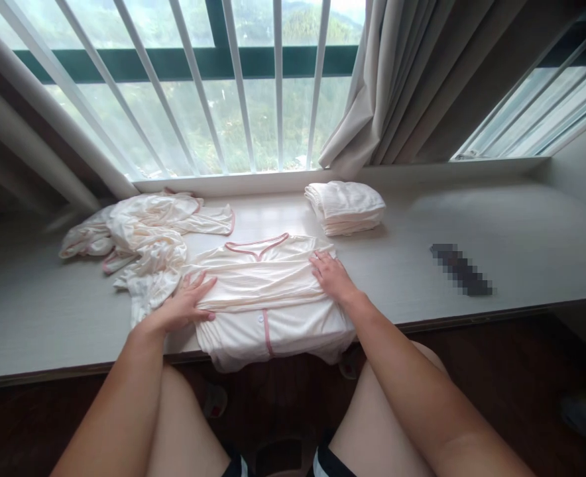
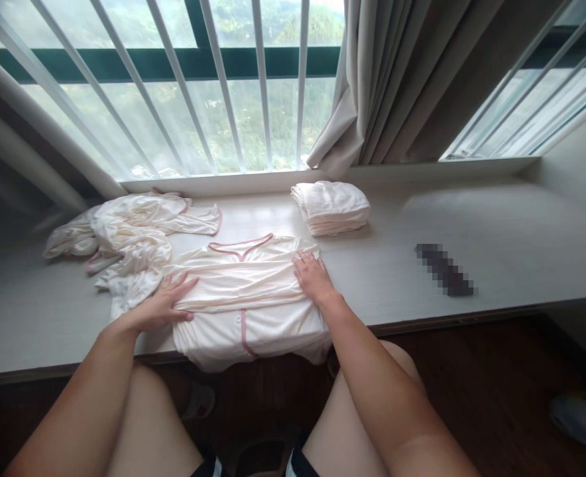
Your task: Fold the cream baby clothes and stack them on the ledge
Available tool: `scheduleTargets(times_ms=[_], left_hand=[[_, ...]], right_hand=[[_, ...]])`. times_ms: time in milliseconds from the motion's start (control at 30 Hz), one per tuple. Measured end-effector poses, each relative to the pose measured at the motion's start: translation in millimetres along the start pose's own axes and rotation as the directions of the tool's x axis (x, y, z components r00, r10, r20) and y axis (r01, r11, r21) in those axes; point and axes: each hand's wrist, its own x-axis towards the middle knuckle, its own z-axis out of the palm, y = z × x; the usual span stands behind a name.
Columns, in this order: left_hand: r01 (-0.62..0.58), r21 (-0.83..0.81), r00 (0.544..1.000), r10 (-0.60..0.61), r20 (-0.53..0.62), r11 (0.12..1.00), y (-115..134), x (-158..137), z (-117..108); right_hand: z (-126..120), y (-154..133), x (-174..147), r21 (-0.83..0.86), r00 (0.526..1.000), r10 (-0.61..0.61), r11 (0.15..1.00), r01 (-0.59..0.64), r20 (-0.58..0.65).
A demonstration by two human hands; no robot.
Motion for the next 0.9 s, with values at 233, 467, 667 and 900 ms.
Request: scheduleTargets(times_ms=[233, 467, 667, 900], left_hand=[[0.132, 0.042, 0.987, -0.127, -0.096, 0.99, 22, -1, 21], [0.313, 0.013, 0.892, -0.289, -0.347, 0.95, 19, -15, 31], [0.274, -0.316, 0.945, -0.316, -0.087, 0.908, 33, -34, 16], [0.185, -0.891, 0.942, -0.333, 0.042, 0.413, 37, -45, 12]], right_hand=[[-4, 31, 7, 0.04, 0.99, 0.135, 0.99, -0.133, -0.042], [-6, 53, 6, 0.08, 0.971, 0.204, 0.978, -0.195, -0.128], [-8, 48, 5, 0.079, 0.968, 0.202, 0.978, -0.192, -0.148], [-7, 46, 7, 0.101, 0.963, 0.219, 0.974, -0.204, -0.158]])
